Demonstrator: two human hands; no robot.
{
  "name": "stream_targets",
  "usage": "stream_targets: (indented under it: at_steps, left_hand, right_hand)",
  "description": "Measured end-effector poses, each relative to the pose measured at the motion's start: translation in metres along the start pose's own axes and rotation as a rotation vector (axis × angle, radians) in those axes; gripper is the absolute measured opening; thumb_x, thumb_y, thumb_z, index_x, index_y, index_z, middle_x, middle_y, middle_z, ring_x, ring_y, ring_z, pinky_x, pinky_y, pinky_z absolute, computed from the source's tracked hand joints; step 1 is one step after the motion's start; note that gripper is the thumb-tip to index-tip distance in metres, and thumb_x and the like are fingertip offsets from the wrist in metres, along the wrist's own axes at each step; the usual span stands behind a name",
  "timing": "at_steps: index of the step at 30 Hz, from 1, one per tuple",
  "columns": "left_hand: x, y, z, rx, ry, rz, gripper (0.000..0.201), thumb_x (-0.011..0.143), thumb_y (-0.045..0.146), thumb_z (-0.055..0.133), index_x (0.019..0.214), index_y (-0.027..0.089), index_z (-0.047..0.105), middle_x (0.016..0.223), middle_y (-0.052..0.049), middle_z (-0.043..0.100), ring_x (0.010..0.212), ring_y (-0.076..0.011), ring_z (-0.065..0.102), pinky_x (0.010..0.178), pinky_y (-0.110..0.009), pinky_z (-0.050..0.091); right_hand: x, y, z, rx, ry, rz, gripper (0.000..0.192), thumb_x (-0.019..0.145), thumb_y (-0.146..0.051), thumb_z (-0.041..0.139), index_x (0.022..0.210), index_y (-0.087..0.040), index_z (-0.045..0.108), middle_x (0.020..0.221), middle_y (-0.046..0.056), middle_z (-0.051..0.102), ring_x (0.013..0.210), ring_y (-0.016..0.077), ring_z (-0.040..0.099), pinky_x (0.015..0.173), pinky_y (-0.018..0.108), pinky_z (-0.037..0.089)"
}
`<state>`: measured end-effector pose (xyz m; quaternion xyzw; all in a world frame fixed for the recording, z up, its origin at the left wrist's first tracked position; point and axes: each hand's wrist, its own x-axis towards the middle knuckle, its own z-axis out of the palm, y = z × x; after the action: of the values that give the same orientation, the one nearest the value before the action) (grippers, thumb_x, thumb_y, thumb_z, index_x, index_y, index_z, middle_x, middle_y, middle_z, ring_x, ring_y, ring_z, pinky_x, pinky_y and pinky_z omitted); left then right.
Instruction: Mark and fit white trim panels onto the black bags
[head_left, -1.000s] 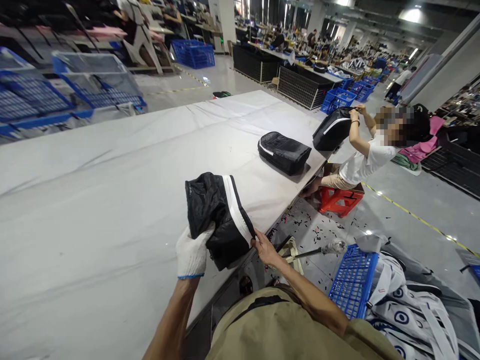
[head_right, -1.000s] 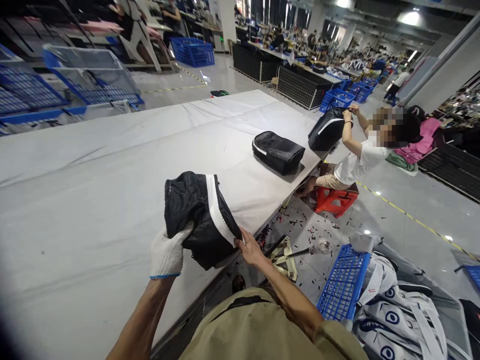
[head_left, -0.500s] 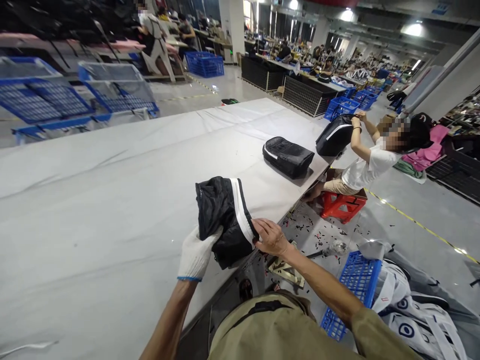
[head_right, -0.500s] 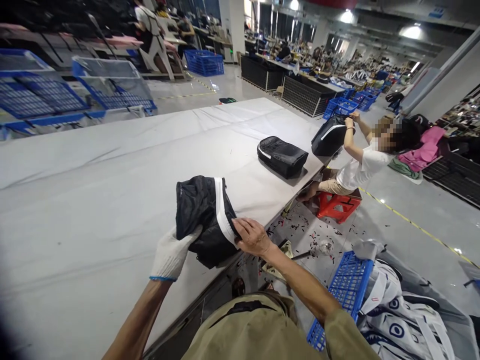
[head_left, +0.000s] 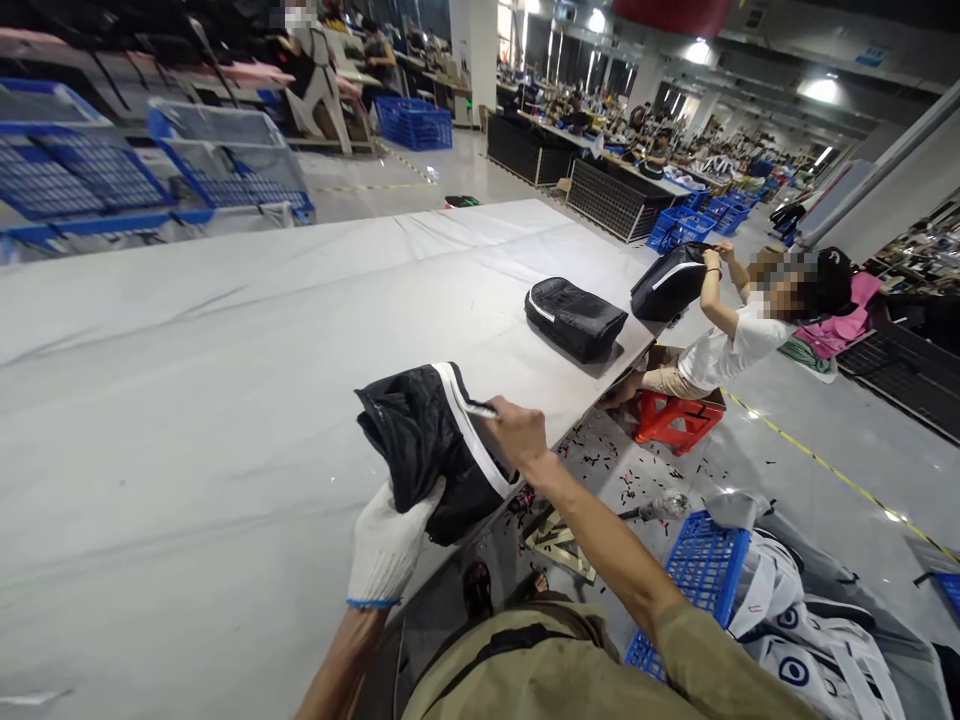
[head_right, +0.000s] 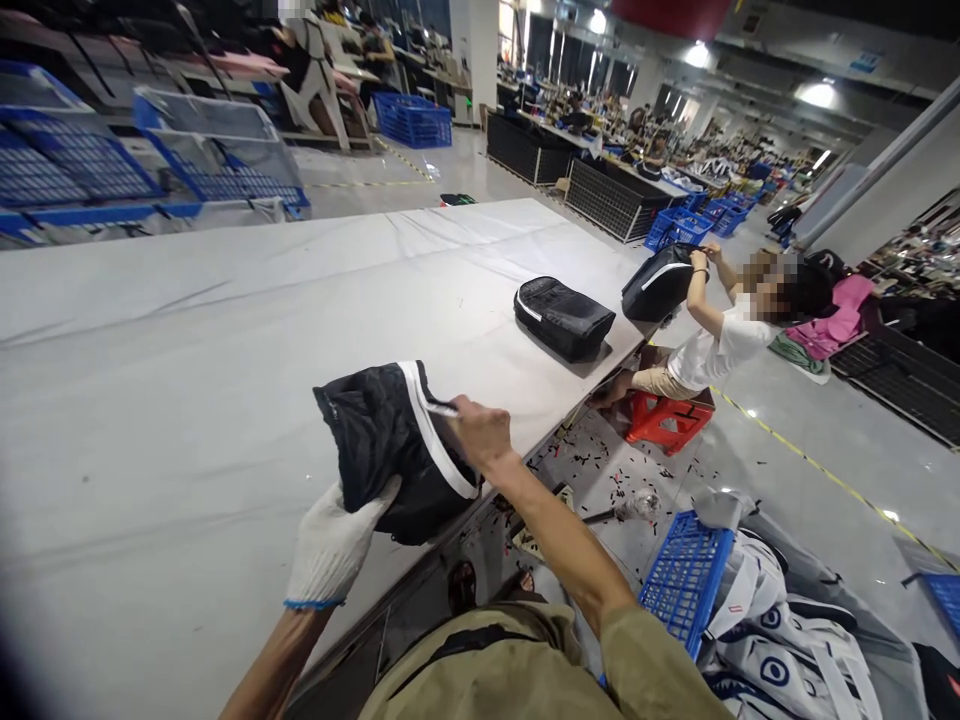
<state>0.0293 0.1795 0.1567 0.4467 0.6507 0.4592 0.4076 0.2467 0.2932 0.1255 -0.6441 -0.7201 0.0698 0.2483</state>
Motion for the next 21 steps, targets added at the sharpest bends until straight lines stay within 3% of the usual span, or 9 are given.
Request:
stream_targets:
  at_steps: [4,8,12,16,21]
  left_hand:
    - [-0.014,-0.018,-0.026,-0.009,-0.008,-0.067,0.068,0.069,0.06,0.089,0.12,0.016,0.086,0.119,-0.011,0.086,0.122,-0.0383,0.077,0.099,-0.042,0.066]
    - [-0.015,-0.024,-0.045,-0.046,-0.079,-0.174,0.07,0.061,0.056,0.091,0.119,0.017,0.087,0.12,-0.01,0.086,0.127,-0.041,0.075,0.102,-0.042,0.064]
    - [-0.005,-0.011,-0.032,-0.118,-0.202,-0.146,0.072,0.058,0.052,0.093,0.12,0.016,0.086,0.124,-0.01,0.086,0.132,-0.0419,0.072,0.109,-0.042,0.062]
    - [0.017,0.0,-0.024,-0.082,-0.2,-0.139,0.075,0.059,0.058,0.092,0.12,0.015,0.085,0.125,-0.011,0.085,0.135,-0.0444,0.07,0.113,-0.049,0.06]
    - [0.056,0.002,-0.015,-0.032,-0.17,-0.034,0.084,0.065,0.073,0.088,0.122,0.011,0.082,0.125,-0.015,0.084,0.137,-0.0473,0.068,0.115,-0.051,0.058]
  right_hand:
    - [0.016,0.064,0.027,0.163,-0.134,0.464,0.054,0.118,-0.06,0.049,0.1,-0.018,0.078,0.095,0.009,0.078,0.079,0.0178,0.058,0.07,0.029,0.031]
    - [-0.042,0.114,0.068,0.239,-0.213,0.647,0.056,0.115,-0.045,0.05,0.071,-0.015,0.067,0.073,0.008,0.066,0.074,0.0176,0.051,0.068,0.029,0.03]
    - [-0.102,0.133,0.086,0.329,-0.142,0.802,0.062,0.111,-0.056,0.047,0.061,-0.02,0.052,0.059,0.002,0.048,0.072,0.0182,0.049,0.066,0.028,0.031]
    - [-0.116,0.142,0.064,0.418,-0.006,0.873,0.065,0.103,-0.069,0.047,0.06,-0.022,0.047,0.061,0.004,0.048,0.069,0.0196,0.05,0.065,0.029,0.032]
    - [-0.103,0.126,0.011,0.555,0.121,0.788,0.064,0.098,-0.076,0.047,0.08,-0.017,0.061,0.078,0.006,0.064,0.076,0.0186,0.053,0.066,0.027,0.039]
